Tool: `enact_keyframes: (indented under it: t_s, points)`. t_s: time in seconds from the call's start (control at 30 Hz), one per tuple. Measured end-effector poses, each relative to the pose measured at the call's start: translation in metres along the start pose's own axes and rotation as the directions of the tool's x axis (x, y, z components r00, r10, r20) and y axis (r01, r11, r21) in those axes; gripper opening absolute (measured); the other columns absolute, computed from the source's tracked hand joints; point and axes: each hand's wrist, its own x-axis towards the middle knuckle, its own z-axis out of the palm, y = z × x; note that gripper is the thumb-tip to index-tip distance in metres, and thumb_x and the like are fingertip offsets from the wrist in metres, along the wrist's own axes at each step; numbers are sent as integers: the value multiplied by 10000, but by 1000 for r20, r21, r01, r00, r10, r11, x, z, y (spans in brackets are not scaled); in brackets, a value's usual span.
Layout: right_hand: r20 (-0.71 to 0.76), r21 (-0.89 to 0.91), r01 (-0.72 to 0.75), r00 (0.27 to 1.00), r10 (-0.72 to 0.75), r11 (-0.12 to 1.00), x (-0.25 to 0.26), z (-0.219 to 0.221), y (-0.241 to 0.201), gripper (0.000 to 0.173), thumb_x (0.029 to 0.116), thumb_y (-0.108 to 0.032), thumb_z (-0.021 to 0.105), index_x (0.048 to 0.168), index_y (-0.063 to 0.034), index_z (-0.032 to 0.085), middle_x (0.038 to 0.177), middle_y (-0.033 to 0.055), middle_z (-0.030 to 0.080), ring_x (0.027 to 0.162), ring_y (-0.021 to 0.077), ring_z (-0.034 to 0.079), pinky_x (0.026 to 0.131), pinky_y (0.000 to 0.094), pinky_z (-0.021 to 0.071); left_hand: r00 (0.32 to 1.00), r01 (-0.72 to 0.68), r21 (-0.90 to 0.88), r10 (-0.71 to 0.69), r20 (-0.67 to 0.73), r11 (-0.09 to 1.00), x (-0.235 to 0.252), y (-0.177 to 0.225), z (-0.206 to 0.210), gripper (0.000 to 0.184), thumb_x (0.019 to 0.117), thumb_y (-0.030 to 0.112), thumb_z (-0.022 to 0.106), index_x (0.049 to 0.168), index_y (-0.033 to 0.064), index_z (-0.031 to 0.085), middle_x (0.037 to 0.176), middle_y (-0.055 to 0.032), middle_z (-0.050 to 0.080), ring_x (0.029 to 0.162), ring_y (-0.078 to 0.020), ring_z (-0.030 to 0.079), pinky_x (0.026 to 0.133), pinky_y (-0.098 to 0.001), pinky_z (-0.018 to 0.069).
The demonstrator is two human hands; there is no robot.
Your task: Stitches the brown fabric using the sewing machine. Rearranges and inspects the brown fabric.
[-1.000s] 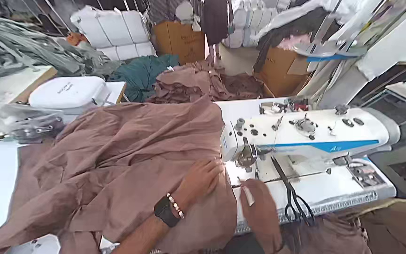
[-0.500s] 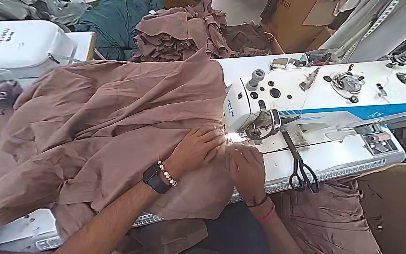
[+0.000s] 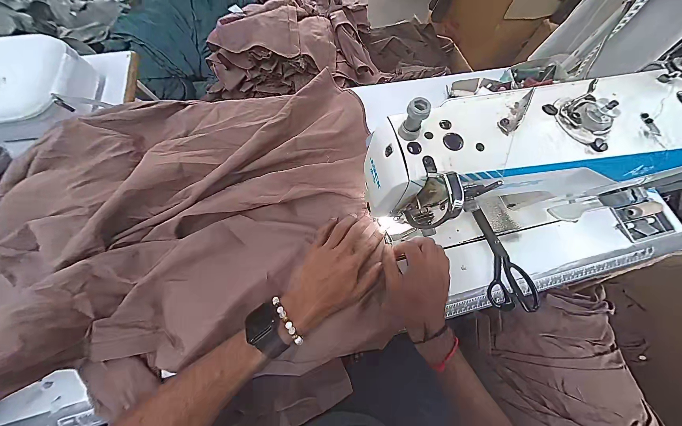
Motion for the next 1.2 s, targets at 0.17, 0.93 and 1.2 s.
enact_keyframes:
  t_s: [0.17,0.93,1.2]
  points:
    - [263,165,-128,961,81,978,21,-24,-23,279,878,-306,684,992,-55,730,968,85,724,872,234,696,725,437,576,998,8,-33,-10,-61,999,-10,2,0,449,1061,418,416,1425,244,615,1508,4,563,1474,-245,422,1211,-531,319]
    - [295,458,-369,921,253,809,-56,-37,-35,524,899,-197,594,1401,-52,630,647,-90,628,455,-8,477,412,220,433,990,-90,75,97,-100,993,2,-10,-5,347,1056,393,467,1298,295,695,1350,-10,644,1341,-248,491,1122,-491,311]
    - [234,361,-326,938,254,874,-37,-17,-32,494,886,-196,608,1356,-53,661,573,-131,463,439,-6,372,395,207,338,983,-139,95,149,-108,986,7,-18,-7,311,1045,413,499,1218,294,728,1322,-2,655,1315,-234,515,1101,-486,332]
